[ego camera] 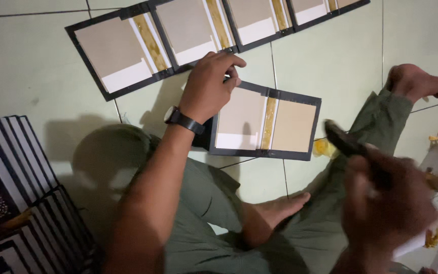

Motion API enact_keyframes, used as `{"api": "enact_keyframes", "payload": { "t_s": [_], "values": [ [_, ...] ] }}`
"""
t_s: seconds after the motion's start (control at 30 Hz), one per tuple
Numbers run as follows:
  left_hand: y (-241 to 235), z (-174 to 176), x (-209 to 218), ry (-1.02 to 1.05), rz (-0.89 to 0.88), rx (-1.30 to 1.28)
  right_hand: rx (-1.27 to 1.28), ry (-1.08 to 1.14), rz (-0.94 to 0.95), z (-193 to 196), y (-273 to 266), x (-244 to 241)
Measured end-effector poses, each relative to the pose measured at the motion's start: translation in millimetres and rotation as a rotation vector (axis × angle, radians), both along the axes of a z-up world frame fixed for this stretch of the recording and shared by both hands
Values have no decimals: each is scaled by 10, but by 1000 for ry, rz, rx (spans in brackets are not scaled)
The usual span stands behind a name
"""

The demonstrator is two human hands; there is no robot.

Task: The person sits on the floor and applies a yellow adhesive from a small container onto the spine of a book using a small brush. They repeatedly dip the brush into the container and spread the glue along the binding of the book.

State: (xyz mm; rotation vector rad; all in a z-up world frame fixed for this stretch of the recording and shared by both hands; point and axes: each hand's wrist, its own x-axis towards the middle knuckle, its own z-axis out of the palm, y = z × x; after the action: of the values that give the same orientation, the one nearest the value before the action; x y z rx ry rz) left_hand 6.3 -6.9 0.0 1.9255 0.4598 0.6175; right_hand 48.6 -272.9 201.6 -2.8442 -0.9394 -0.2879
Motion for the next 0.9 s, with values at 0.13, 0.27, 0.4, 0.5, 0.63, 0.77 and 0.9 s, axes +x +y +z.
{"api": "enact_keyframes", "payload": {
  "t_s": [0.13, 0.27, 0.4, 0.5, 0.63, 0.77, 0.9],
  "values": [
    [19, 17, -47, 105, -23, -20, 406, 105, 76, 156, -230, -132],
    [76, 52, -122, 351, -174, -3, 641, 274, -57, -672, -511, 221],
    [46, 105, -96, 472, -224, -11, 800, 799, -297, -1031, -232, 74],
    [22, 48, -95, 425, -173, -1, 1116, 1121, -503, -1171, -373, 25],
    [6, 80, -54, 317, -105, -3, 1211, 1176, -351, -1229, -621, 31],
    [-3, 191, -4, 183, -3, 120, 1440, 1273, -196, -1500, -832, 67],
    [-24, 414, -96, 471, -70, -62, 1484, 1341, -187, -1587, -868, 11]
  ]
}}
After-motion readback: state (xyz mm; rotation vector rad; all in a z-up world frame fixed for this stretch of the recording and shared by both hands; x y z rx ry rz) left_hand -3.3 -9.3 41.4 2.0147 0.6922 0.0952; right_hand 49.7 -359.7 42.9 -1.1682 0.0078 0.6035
